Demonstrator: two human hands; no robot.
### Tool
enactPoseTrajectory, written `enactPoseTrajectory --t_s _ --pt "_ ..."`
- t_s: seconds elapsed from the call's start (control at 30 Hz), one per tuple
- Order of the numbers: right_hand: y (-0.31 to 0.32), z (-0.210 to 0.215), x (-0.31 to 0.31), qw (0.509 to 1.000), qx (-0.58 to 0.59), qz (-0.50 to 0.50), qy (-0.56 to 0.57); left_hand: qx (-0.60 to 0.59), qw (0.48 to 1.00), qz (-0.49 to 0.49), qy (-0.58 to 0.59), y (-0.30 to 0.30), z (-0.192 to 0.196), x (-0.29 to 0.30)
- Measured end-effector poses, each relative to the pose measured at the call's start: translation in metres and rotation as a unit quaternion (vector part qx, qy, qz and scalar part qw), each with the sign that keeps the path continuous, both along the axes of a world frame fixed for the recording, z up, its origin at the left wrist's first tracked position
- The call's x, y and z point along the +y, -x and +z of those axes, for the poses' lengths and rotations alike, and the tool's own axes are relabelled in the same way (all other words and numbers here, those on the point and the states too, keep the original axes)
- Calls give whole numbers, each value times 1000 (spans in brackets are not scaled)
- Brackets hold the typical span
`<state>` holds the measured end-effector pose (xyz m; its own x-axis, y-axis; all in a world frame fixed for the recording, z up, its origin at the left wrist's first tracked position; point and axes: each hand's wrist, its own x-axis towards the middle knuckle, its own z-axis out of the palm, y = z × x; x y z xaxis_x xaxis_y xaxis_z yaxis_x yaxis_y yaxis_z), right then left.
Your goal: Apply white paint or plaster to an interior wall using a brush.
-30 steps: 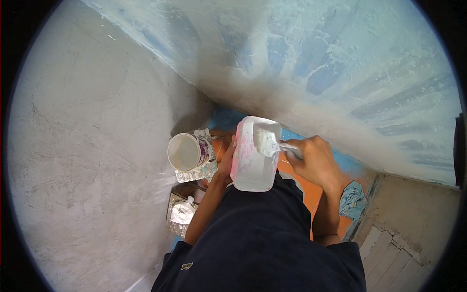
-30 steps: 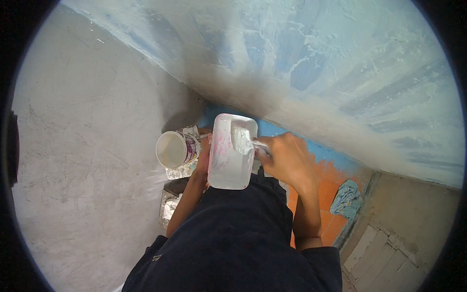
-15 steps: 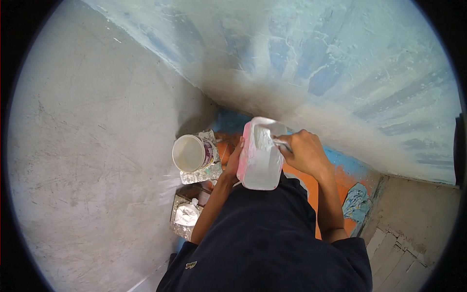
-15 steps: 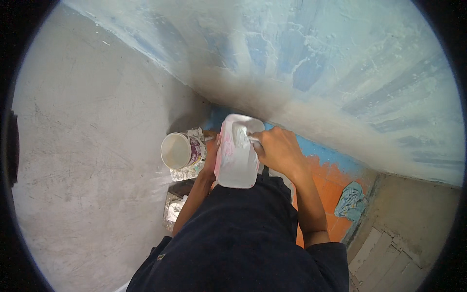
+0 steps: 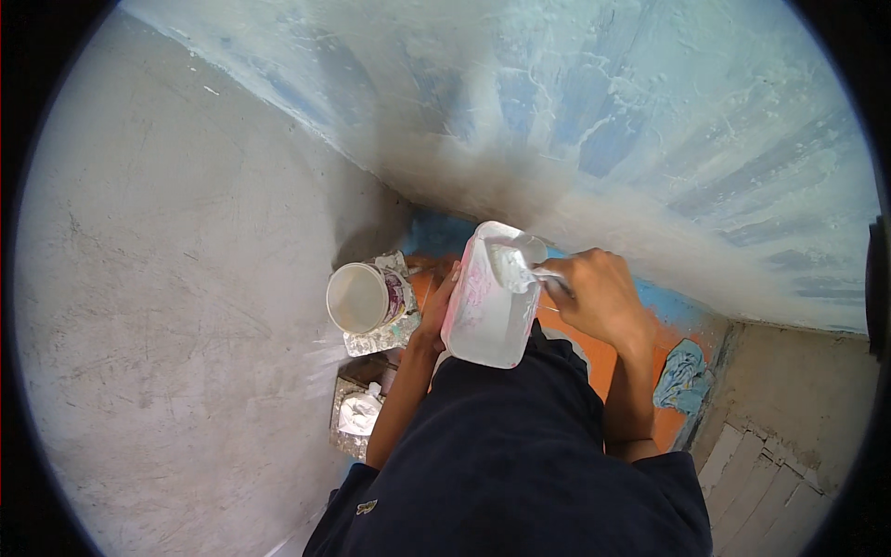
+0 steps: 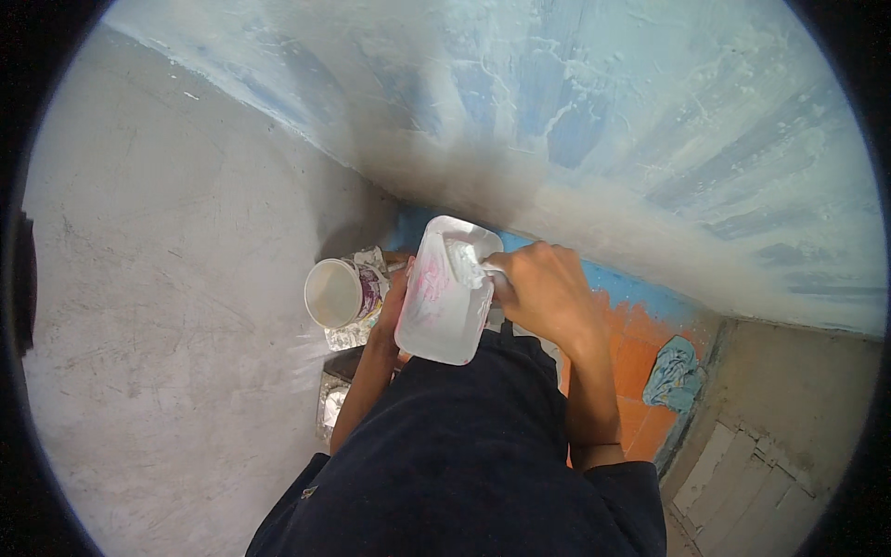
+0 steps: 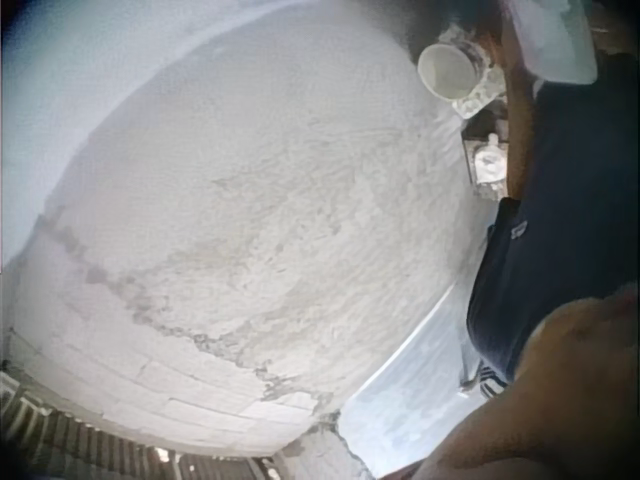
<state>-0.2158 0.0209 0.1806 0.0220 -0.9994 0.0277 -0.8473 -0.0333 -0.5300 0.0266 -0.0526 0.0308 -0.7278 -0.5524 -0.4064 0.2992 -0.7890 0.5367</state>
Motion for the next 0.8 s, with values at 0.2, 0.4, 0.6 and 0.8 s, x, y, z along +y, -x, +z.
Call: enactPoseTrajectory --t_s 0.2,0.4,0.6,0.8 --pt "0 -5 -11 999 37 16 3 -72 995 -49 -39 15 22 -3" --pt "-1 1 -12 994 81 68 7 -77 995 -49 -43 7 16 -3" --pt "-3 -3 -15 998 61 29 14 -40 997 -20 -61 10 12 0" --pt "2 6 -13 995 86 54 18 -45 997 -15 -59 2 8 2"
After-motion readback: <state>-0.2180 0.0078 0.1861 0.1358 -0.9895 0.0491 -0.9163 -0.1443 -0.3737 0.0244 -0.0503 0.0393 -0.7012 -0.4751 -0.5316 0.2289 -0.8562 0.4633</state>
